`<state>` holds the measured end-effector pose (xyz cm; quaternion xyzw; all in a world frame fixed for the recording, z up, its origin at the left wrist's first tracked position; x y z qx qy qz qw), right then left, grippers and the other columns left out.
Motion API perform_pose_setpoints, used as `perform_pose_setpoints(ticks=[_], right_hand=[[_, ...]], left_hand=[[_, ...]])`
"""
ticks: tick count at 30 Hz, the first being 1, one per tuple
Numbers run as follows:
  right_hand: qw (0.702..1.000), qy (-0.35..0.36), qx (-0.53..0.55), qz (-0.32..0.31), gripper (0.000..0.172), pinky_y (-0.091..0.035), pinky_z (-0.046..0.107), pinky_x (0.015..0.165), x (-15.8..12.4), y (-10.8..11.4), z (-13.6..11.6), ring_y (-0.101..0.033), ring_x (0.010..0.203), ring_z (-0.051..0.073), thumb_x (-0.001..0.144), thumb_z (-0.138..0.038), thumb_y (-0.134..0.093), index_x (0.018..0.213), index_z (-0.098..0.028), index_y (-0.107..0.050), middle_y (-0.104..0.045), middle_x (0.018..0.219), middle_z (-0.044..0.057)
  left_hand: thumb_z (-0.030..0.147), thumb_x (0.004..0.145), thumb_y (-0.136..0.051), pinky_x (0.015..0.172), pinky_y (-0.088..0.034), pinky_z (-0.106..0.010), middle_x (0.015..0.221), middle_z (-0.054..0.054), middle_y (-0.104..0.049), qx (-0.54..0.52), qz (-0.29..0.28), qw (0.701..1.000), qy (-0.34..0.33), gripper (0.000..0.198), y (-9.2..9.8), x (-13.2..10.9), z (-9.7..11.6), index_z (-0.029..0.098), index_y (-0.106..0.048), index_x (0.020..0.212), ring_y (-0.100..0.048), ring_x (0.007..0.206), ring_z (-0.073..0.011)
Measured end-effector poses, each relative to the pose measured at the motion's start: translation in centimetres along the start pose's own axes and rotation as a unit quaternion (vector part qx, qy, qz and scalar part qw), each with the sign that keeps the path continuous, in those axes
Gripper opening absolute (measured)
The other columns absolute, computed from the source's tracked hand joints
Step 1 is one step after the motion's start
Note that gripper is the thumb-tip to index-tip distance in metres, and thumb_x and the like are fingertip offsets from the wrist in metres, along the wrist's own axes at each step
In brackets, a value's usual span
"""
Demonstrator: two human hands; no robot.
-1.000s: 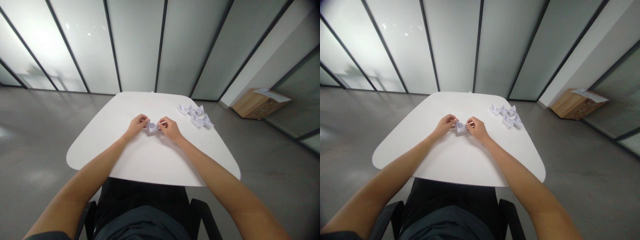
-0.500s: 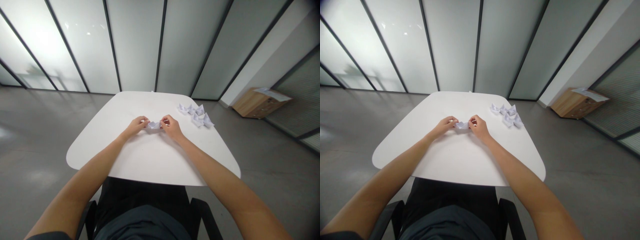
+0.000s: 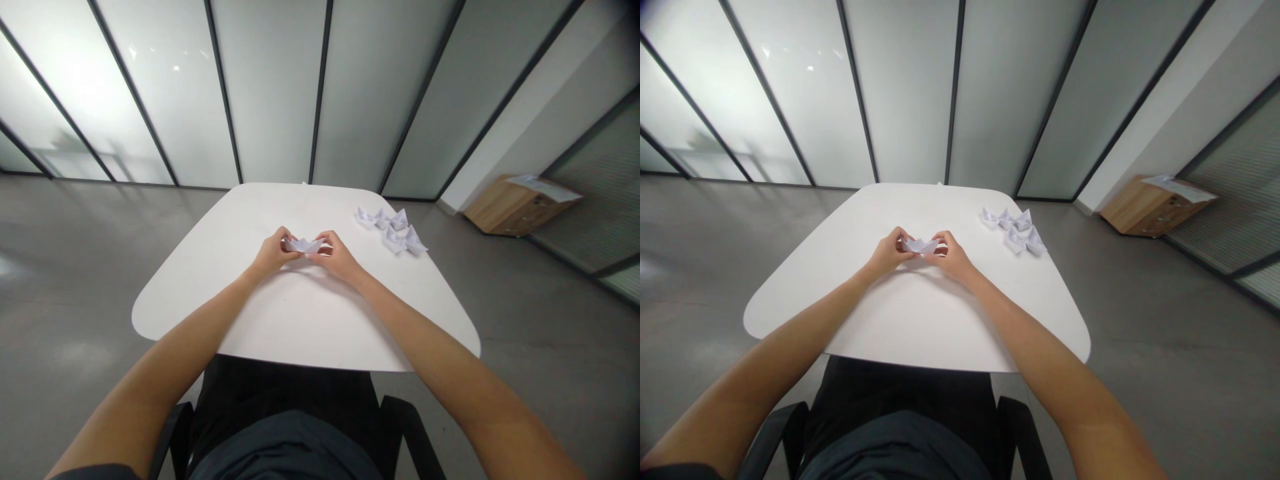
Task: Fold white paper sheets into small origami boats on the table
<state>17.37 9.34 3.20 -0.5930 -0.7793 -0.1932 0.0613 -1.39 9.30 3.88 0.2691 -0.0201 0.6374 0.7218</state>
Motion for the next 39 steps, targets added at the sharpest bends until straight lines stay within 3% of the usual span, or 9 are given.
perform_pose_setpoints(ticks=[8, 15, 19, 21, 23, 30, 33, 37, 39], right_hand=[[0.999, -0.022, -0.032, 0.017, 0.049, -0.056, 0.034, 0.075, 0.0, 0.3, 1.0, -0.072, 0.083, 0.022, 0.069, -0.044, -0.089, 0.102, -0.025, -0.058, -0.074, 0.097, 0.000], [0.998, -0.018, -0.052, 0.041, 0.041, -0.053, 0.034, 0.077, 0.1, 0.7, 0.9, -0.065, 0.078, 0.018, 0.070, -0.041, -0.086, 0.094, -0.025, -0.058, -0.071, 0.094, -0.001], [0.996, 0.016, -0.071, 0.057, 0.037, -0.049, 0.033, 0.079, 0.2, 0.9, 0.2, -0.062, 0.081, 0.018, 0.073, -0.039, -0.085, 0.094, -0.025, -0.057, -0.066, 0.091, -0.003], [0.995, 0.034, -0.067, 0.058, 0.038, -0.048, 0.033, 0.081, 0.1, 0.8, -0.2, -0.062, 0.084, 0.019, 0.073, -0.038, -0.084, 0.097, -0.025, -0.057, -0.066, 0.092, -0.002], [0.996, 0.045, -0.051, 0.057, 0.040, -0.048, 0.034, 0.082, 0.0, 0.7, -0.5, -0.063, 0.086, 0.019, 0.074, -0.037, -0.084, 0.101, -0.026, -0.058, -0.066, 0.093, -0.002], [0.996, 0.037, -0.050, 0.058, 0.033, -0.049, 0.034, 0.080, -0.4, 0.2, -1.6, -0.062, 0.081, 0.018, 0.076, -0.042, -0.082, 0.094, -0.025, -0.062, -0.068, 0.087, -0.002], [0.995, 0.038, -0.069, 0.055, 0.028, -0.051, 0.033, 0.081, -0.3, 0.3, -1.7, -0.064, 0.083, 0.019, 0.077, -0.041, -0.080, 0.092, -0.024, -0.064, -0.070, 0.090, -0.001], [0.995, 0.041, -0.094, 0.021, 0.034, -0.055, 0.035, 0.084, 0.0, 0.5, -0.9, -0.069, 0.097, 0.022, 0.075, -0.033, -0.076, 0.106, -0.024, -0.068, -0.074, 0.109, 0.003], [0.993, 0.028, -0.115, 0.013, 0.032, -0.056, 0.034, 0.080, 0.1, 1.0, -0.2, -0.071, 0.089, 0.021, 0.077, -0.030, -0.071, 0.109, -0.024, -0.070, -0.076, 0.103, 0.003]], left_hand=[[0.044, 0.069, -0.093, 0.074, -0.054, -0.028, 0.108, -0.006, -0.075, -0.028, -0.063, 0.998, -0.005, 0.054, -0.6, 0.0, 0.2, 0.021, -0.057, 0.102, -0.073, 0.084, -0.0189], [0.042, 0.071, -0.092, 0.073, -0.055, -0.027, 0.111, -0.008, -0.073, -0.079, -0.013, 0.997, 0.016, 0.051, -0.3, 0.0, -0.1, 0.020, -0.053, 0.096, -0.074, 0.086, -0.0188], [0.045, 0.070, -0.093, 0.072, -0.054, -0.026, 0.105, -0.005, -0.072, -0.065, 0.027, 0.998, -0.004, 0.067, 0.0, -0.1, 0.5, 0.022, -0.057, 0.123, -0.071, 0.078, -0.0149], [0.045, 0.071, -0.093, 0.071, -0.053, -0.025, 0.106, -0.005, -0.074, -0.060, 0.026, 0.998, -0.008, 0.081, -0.1, -0.1, 0.8, 0.024, -0.054, 0.139, -0.070, 0.076, -0.0142], [0.045, 0.073, -0.092, 0.069, -0.051, -0.024, 0.104, -0.006, -0.076, -0.036, 0.021, 0.999, -0.004, 0.082, 0.0, -0.2, 1.0, 0.024, -0.055, 0.143, -0.068, 0.074, -0.0143], [0.042, 0.075, -0.089, 0.068, -0.047, -0.026, 0.086, -0.003, -0.077, 0.038, 0.023, 0.999, -0.001, 0.050, 0.5, -0.2, 1.7, 0.020, -0.073, 0.118, -0.066, 0.072, -0.0162], [0.043, 0.075, -0.089, 0.064, -0.043, -0.025, 0.081, 0.000, -0.074, 0.041, 0.029, 0.999, -0.003, 0.049, 0.7, -0.1, 1.7, 0.020, -0.073, 0.115, -0.060, 0.066, -0.0143], [0.041, 0.075, -0.087, 0.067, -0.043, -0.025, 0.088, 0.001, -0.073, 0.048, 0.038, 0.998, -0.002, 0.045, 1.2, 0.1, 0.7, 0.020, -0.068, 0.110, -0.059, 0.070, -0.0131], [0.038, 0.074, -0.087, 0.067, -0.043, -0.025, 0.091, 0.001, -0.071, 0.035, 0.029, 0.999, 0.005, 0.043, 1.1, 0.2, -0.2, 0.020, -0.065, 0.107, -0.060, 0.072, -0.0128]])
Point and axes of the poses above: each hand's wrist, its own x-axis towards the middle knuckle, its own y-axis out of the back of the hand, z = x × y, the point moved 9 cm from there along x, towards the middle knuckle
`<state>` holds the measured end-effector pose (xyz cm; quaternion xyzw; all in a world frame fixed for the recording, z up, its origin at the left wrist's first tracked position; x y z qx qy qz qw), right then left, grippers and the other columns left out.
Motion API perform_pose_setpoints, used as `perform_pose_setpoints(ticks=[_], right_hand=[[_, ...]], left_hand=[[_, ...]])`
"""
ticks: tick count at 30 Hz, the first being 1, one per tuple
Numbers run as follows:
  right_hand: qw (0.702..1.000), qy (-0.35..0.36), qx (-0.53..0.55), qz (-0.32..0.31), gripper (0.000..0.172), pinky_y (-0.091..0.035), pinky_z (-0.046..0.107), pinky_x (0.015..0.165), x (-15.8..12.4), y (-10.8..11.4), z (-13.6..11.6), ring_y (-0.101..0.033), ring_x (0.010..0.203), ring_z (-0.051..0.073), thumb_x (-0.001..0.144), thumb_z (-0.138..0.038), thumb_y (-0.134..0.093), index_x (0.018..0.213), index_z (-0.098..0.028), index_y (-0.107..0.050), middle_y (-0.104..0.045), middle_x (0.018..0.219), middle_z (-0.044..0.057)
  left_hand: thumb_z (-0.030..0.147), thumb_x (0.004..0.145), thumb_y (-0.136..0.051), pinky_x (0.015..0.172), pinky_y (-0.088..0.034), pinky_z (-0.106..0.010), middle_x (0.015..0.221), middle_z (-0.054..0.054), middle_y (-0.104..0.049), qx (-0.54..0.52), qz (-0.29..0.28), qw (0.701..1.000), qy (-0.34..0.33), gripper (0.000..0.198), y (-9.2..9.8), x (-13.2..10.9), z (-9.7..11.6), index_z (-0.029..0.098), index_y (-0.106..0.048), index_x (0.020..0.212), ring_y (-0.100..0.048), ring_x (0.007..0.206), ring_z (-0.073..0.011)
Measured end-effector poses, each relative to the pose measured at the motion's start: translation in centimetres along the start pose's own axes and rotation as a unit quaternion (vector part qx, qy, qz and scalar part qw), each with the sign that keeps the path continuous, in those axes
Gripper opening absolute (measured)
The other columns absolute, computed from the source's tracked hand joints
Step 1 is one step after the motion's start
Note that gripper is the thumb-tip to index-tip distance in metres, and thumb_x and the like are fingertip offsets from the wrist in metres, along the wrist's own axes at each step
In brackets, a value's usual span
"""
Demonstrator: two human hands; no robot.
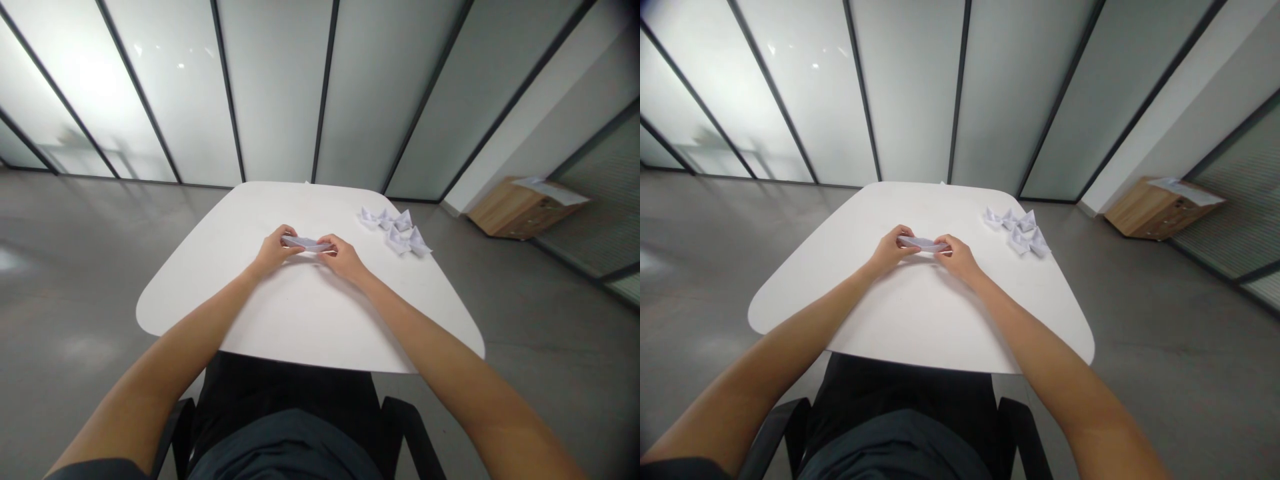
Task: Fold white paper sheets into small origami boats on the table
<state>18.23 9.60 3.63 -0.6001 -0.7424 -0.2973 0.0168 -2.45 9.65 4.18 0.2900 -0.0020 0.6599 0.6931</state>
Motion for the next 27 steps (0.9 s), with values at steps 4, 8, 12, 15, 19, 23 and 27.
perform_pose_setpoints(ticks=[4, 8, 12, 15, 19, 23, 27], right_hand=[[0.999, 0.000, -0.051, 0.017, 0.024, -0.055, 0.033, 0.075, 0.0, 1.1, 0.7, -0.070, 0.075, 0.021, 0.083, -0.027, -0.066, 0.105, -0.023, -0.074, -0.076, 0.083, 0.001], [0.986, 0.085, -0.141, -0.022, 0.018, -0.055, 0.032, 0.080, 0.2, 1.1, -0.9, -0.072, 0.082, 0.021, 0.090, -0.027, -0.065, 0.102, -0.022, -0.077, -0.079, 0.096, 0.005], [0.962, 0.114, -0.249, -0.025, 0.020, -0.053, 0.032, 0.082, 0.6, 3.2, -1.0, -0.071, 0.082, 0.021, 0.095, -0.029, -0.064, 0.104, -0.020, -0.079, -0.079, 0.095, 0.007], [0.941, 0.083, -0.327, 0.009, 0.022, -0.051, 0.032, 0.084, 1.0, 6.6, -0.2, -0.072, 0.084, 0.022, 0.094, -0.026, -0.063, 0.105, -0.018, -0.080, -0.080, 0.096, 0.008], [0.886, -0.017, -0.462, 0.035, 0.026, -0.050, 0.035, 0.086, 1.0, 11.6, 1.5, -0.073, 0.092, 0.026, 0.095, -0.029, -0.059, 0.100, -0.020, -0.083, -0.082, 0.097, 0.010], [0.837, -0.105, -0.535, 0.045, 0.026, -0.051, 0.036, 0.085, 0.4, 15.7, 2.6, -0.073, 0.096, 0.029, 0.094, -0.032, -0.061, 0.099, -0.023, -0.085, -0.081, 0.099, 0.012], [0.821, -0.156, -0.548, 0.038, 0.020, -0.053, 0.038, 0.081, -0.2, 17.7, 3.8, -0.072, 0.092, 0.029, 0.088, -0.027, -0.067, 0.093, -0.023, -0.086, -0.080, 0.096, 0.014]], left_hand=[[0.036, 0.075, -0.084, 0.070, -0.050, -0.026, 0.096, -0.001, -0.070, -0.064, -0.053, 0.996, 0.020, 0.048, -0.9, 0.4, -1.5, 0.021, -0.061, 0.113, -0.069, 0.082, -0.0169], [0.034, 0.081, -0.078, 0.083, -0.057, -0.030, 0.115, -0.006, -0.073, -0.035, -0.054, 0.998, 0.000, 0.041, -0.4, 0.8, -1.7, 0.022, -0.063, 0.117, -0.075, 0.098, -0.0206], [0.029, 0.087, -0.072, 0.092, -0.059, -0.033, 0.129, -0.009, -0.071, 0.032, -0.019, 0.999, -0.016, 0.041, 1.2, 1.0, -2.2, 0.021, -0.063, 0.126, -0.075, 0.102, -0.0196], [0.028, 0.089, -0.069, 0.092, -0.060, -0.034, 0.127, -0.008, -0.074, 0.082, -0.025, 0.996, -0.014, 0.037, 1.5, 1.0, -2.7, 0.021, -0.066, 0.126, -0.075, 0.100, -0.0193], [0.030, 0.092, -0.067, 0.093, -0.059, -0.034, 0.122, -0.006, -0.077, 0.124, -0.047, 0.991, -0.003, 0.028, 1.2, 0.9, -2.8, 0.022, -0.072, 0.118, -0.075, 0.100, -0.0200], [0.031, 0.092, -0.065, 0.093, -0.059, -0.033, 0.116, -0.005, -0.079, 0.152, -0.067, 0.986, 0.004, 0.025, 0.8, 0.8, -2.5, 0.022, -0.076, 0.114, -0.075, 0.101, -0.0205], [0.035, 0.092, -0.064, 0.092, -0.058, -0.033, 0.108, -0.005, -0.080, 0.160, -0.074, 0.984, 0.002, 0.026, 0.8, 0.7, -2.4, 0.022, -0.077, 0.110, -0.075, 0.096, -0.0207]])
Point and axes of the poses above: each hand's wrist, its own x-axis towards the middle knuckle, its own y-axis out of the back of the hand, z = x × y, the point moved 9 cm from there along x, towards the middle knuckle
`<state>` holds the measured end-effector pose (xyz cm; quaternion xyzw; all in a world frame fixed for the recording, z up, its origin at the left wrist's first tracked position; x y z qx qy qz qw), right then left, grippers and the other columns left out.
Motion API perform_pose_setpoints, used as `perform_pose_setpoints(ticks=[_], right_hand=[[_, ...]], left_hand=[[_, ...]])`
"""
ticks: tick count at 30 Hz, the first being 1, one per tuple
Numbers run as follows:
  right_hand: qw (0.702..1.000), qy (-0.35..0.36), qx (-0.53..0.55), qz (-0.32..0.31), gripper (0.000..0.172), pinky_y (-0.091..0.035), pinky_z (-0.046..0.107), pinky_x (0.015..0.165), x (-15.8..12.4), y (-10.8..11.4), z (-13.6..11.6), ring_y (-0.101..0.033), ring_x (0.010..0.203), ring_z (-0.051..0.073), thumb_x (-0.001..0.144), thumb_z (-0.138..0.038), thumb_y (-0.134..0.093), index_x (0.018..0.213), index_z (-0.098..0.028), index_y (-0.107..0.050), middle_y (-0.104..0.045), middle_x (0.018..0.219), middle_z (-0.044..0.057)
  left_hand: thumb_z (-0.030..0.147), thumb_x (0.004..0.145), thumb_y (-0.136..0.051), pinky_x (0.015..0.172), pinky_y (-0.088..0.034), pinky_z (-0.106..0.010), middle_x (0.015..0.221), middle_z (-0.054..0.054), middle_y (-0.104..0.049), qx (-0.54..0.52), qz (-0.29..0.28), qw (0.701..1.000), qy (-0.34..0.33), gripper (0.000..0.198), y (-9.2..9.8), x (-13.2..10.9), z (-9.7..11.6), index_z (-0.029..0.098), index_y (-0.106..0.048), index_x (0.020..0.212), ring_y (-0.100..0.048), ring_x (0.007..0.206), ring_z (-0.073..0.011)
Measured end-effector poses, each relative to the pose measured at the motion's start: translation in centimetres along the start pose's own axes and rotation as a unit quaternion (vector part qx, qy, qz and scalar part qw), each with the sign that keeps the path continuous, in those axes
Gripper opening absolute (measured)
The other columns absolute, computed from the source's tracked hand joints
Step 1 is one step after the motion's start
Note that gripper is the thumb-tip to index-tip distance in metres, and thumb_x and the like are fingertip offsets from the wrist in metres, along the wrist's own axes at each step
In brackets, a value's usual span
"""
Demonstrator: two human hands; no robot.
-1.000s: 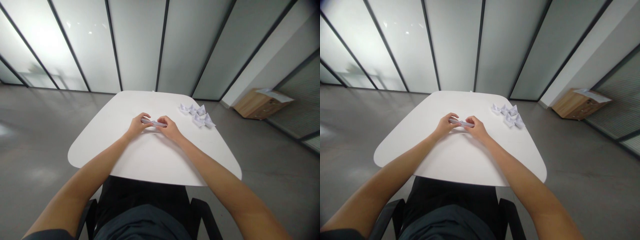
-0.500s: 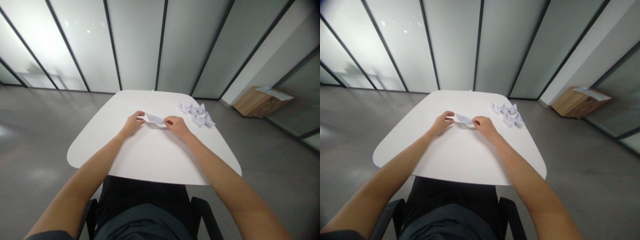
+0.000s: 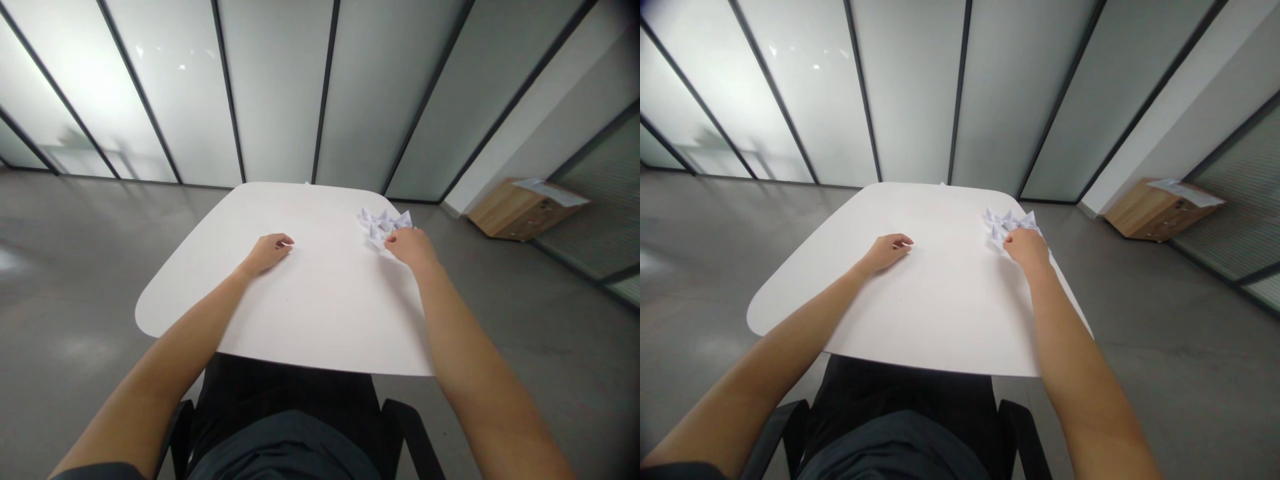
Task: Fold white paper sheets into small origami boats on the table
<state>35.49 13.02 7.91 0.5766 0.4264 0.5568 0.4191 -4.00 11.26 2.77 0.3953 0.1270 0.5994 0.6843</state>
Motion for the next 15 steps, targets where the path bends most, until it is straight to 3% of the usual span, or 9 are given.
perform_pose_setpoints(ticks=[4, 9, 12, 15], right_hand=[[0.999, -0.031, 0.005, -0.007, 0.016, -0.054, 0.037, 0.074, 0.2, -0.7, 1.2, -0.071, 0.081, 0.027, 0.082, -0.026, -0.073, 0.091, -0.022, -0.086, -0.079, 0.090, 0.015], [0.996, -0.054, 0.027, -0.067, 0.024, -0.054, 0.037, 0.072, 0.0, -1.5, 2.2, -0.070, 0.074, 0.025, 0.079, -0.040, -0.081, 0.096, -0.025, -0.087, -0.078, 0.081, 0.009], [0.998, -0.046, 0.042, -0.004, 0.030, -0.054, 0.038, 0.077, -0.1, 0.8, 1.7, -0.073, 0.084, 0.028, 0.085, -0.046, -0.076, 0.103, -0.025, -0.086, -0.081, 0.092, 0.011], [0.991, 0.019, 0.092, 0.094, 0.032, -0.054, 0.039, 0.084, -0.7, 3.2, -1.4, -0.074, 0.090, 0.029, 0.097, -0.043, -0.062, 0.109, -0.023, -0.084, -0.082, 0.095, 0.010]], left_hand=[[0.039, 0.091, -0.066, 0.089, -0.058, -0.035, 0.100, -0.005, -0.080, 0.004, -0.004, 1.000, 0.001, 0.027, -0.1, 0.0, -0.2, 0.022, -0.079, 0.107, -0.074, 0.089, -0.0215], [0.038, 0.091, -0.066, 0.089, -0.057, -0.035, 0.102, -0.005, -0.081, 0.002, -0.016, 1.000, -0.009, 0.025, -0.5, -0.1, 0.0, 0.023, -0.079, 0.105, -0.073, 0.090, -0.0217], [0.037, 0.091, -0.066, 0.088, -0.057, -0.034, 0.102, -0.005, -0.081, 0.005, -0.019, 1.000, -0.021, 0.024, -0.7, -0.1, 0.1, 0.023, -0.079, 0.105, -0.073, 0.091, -0.0218], [0.037, 0.091, -0.065, 0.087, -0.057, -0.034, 0.101, -0.005, -0.081, 0.014, -0.023, 0.999, -0.028, 0.024, -0.9, -0.1, 0.2, 0.023, -0.079, 0.105, -0.073, 0.091, -0.0219]])
Point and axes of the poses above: each hand's wrist, its own x-axis towards the middle knuckle, its own y-axis out of the back of the hand, z = x × y, the point moved 9 cm from there along x, towards the middle knuckle
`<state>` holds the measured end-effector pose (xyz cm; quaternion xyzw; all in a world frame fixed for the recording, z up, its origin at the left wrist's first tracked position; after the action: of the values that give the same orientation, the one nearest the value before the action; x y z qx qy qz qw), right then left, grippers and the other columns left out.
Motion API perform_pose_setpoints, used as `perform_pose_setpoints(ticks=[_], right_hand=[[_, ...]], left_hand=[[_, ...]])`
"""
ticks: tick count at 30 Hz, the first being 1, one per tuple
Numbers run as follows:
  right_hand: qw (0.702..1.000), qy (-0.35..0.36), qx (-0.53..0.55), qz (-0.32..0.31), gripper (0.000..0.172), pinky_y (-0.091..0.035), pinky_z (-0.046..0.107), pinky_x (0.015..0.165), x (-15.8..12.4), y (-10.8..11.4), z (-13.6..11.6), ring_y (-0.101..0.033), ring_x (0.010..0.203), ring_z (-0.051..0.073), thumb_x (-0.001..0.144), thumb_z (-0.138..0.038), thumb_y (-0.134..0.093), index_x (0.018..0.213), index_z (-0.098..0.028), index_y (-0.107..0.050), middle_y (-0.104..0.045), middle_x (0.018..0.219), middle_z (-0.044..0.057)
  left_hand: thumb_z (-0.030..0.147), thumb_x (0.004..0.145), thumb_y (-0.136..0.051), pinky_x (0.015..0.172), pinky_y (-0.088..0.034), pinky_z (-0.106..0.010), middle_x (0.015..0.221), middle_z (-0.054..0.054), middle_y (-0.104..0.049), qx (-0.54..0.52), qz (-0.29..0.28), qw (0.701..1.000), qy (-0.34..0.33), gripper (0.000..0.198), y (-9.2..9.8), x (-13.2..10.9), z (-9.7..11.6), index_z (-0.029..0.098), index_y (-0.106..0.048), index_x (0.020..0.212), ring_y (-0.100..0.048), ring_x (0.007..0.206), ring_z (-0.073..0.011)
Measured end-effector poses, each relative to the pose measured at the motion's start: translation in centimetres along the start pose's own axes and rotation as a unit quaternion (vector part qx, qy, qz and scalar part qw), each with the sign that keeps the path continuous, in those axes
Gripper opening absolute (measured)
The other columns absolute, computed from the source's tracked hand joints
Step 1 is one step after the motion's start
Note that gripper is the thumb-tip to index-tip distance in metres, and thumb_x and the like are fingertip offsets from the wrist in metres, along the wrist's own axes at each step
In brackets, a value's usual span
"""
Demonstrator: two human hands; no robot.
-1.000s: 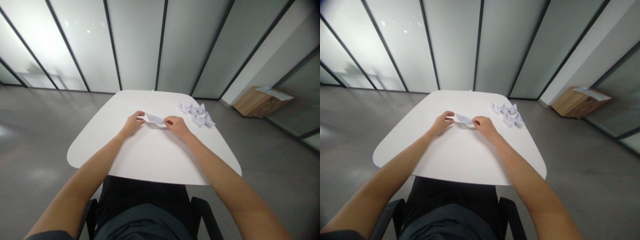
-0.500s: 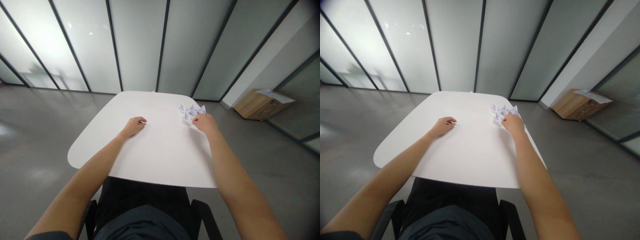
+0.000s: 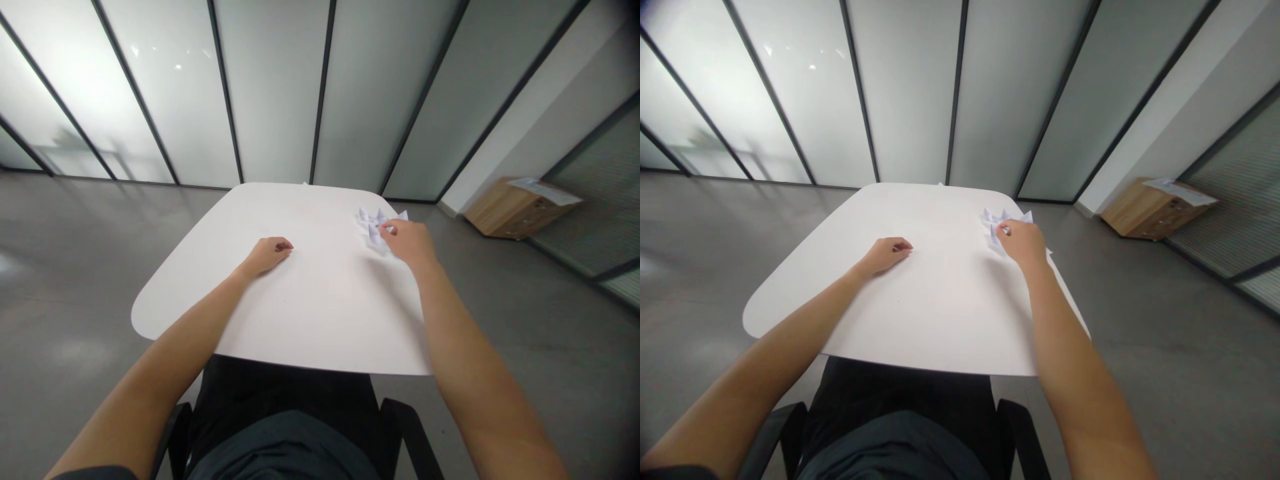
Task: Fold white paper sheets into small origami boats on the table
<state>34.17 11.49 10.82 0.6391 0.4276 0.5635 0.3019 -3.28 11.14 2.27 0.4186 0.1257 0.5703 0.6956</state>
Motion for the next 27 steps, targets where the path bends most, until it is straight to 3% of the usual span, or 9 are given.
perform_pose_setpoints(ticks=[2, 5, 9, 12, 16, 20, 27], right_hand=[[0.996, 0.071, 0.061, 0.014, 0.032, -0.054, 0.038, 0.088, -0.7, -0.5, -3.6, -0.075, 0.091, 0.028, 0.099, -0.037, -0.058, 0.108, -0.020, -0.083, -0.082, 0.096, 0.010], [0.972, 0.171, 0.139, -0.085, 0.031, -0.056, 0.039, 0.091, -2.7, -4.2, -9.4, -0.077, 0.096, 0.028, 0.100, -0.033, -0.056, 0.101, -0.019, -0.083, -0.083, 0.102, 0.010], [0.929, 0.269, 0.201, -0.154, 0.041, -0.047, 0.043, 0.118, -5.6, -7.3, -14.8, -0.066, 0.132, 0.028, 0.105, -0.040, -0.053, 0.133, -0.020, -0.075, -0.073, 0.139, 0.011], [0.925, 0.291, 0.188, -0.154, 0.061, -0.029, 0.049, 0.131, -6.3, -7.7, -15.8, -0.044, 0.154, 0.031, 0.105, -0.049, -0.053, 0.156, -0.016, -0.056, -0.050, 0.164, 0.015], [0.926, 0.291, 0.105, -0.217, 0.095, -0.015, 0.058, 0.134, -7.0, -9.6, -15.4, -0.015, 0.165, 0.038, 0.097, -0.073, -0.055, 0.170, -0.016, -0.031, -0.019, 0.177, 0.017], [0.922, 0.278, 0.060, -0.261, 0.100, -0.013, 0.060, 0.133, -7.6, -11.4, -14.9, -0.015, 0.164, 0.039, 0.097, -0.084, -0.038, 0.171, -0.017, -0.028, -0.020, 0.176, 0.018], [0.921, 0.286, 0.041, -0.261, 0.103, -0.013, 0.060, 0.133, -7.8, -11.3, -15.1, -0.016, 0.165, 0.038, 0.098, -0.085, -0.029, 0.170, -0.013, -0.029, -0.020, 0.176, 0.020]], left_hand=[[0.037, 0.092, -0.063, 0.087, -0.056, -0.034, 0.102, -0.006, -0.080, 0.018, -0.005, 1.000, -0.008, 0.025, -0.1, 0.0, 0.2, 0.023, -0.080, 0.105, -0.073, 0.091, -0.0222], [0.038, 0.092, -0.062, 0.087, -0.056, -0.035, 0.104, -0.007, -0.079, 0.053, -0.014, 0.998, -0.033, 0.027, -0.4, 0.0, 0.8, 0.022, -0.080, 0.105, -0.072, 0.092, -0.0235], [0.044, 0.095, -0.061, 0.100, -0.054, -0.039, 0.114, -0.008, -0.079, 0.082, -0.041, 0.991, -0.100, 0.032, -0.7, -0.4, 2.8, 0.024, -0.081, 0.110, -0.072, 0.106, -0.0264], [0.055, 0.100, -0.058, 0.115, -0.046, -0.043, 0.136, -0.010, -0.074, 0.107, -0.065, 0.981, -0.148, 0.049, -1.1, -0.9, 4.2, 0.024, -0.074, 0.134, -0.067, 0.127, -0.0295], [0.071, 0.096, -0.057, 0.131, -0.024, -0.050, 0.165, -0.015, -0.048, 0.156, -0.074, 0.974, -0.149, 0.083, -1.8, -1.3, 4.5, 0.020, -0.049, 0.161, -0.043, 0.155, -0.0353], [0.079, 0.096, -0.048, 0.132, -0.016, -0.052, 0.172, -0.020, -0.032, 0.185, -0.115, 0.970, -0.110, 0.095, -3.1, -1.7, 3.2, 0.015, -0.040, 0.165, -0.029, 0.162, -0.0372], [0.081, 0.096, -0.046, 0.133, -0.016, -0.048, 0.172, -0.017, -0.034, 0.197, -0.111, 0.968, -0.110, 0.093, -3.4, -1.6, 2.9, 0.019, -0.040, 0.166, -0.030, 0.162, -0.0343]])
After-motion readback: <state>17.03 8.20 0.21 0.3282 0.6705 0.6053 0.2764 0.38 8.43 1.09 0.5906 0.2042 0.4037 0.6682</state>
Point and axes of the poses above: each hand's wrist, its own x-axis towards the middle knuckle, its own y-axis out of the back of the hand, z = x × y, the point moved 9 cm from there along x, towards the middle knuckle
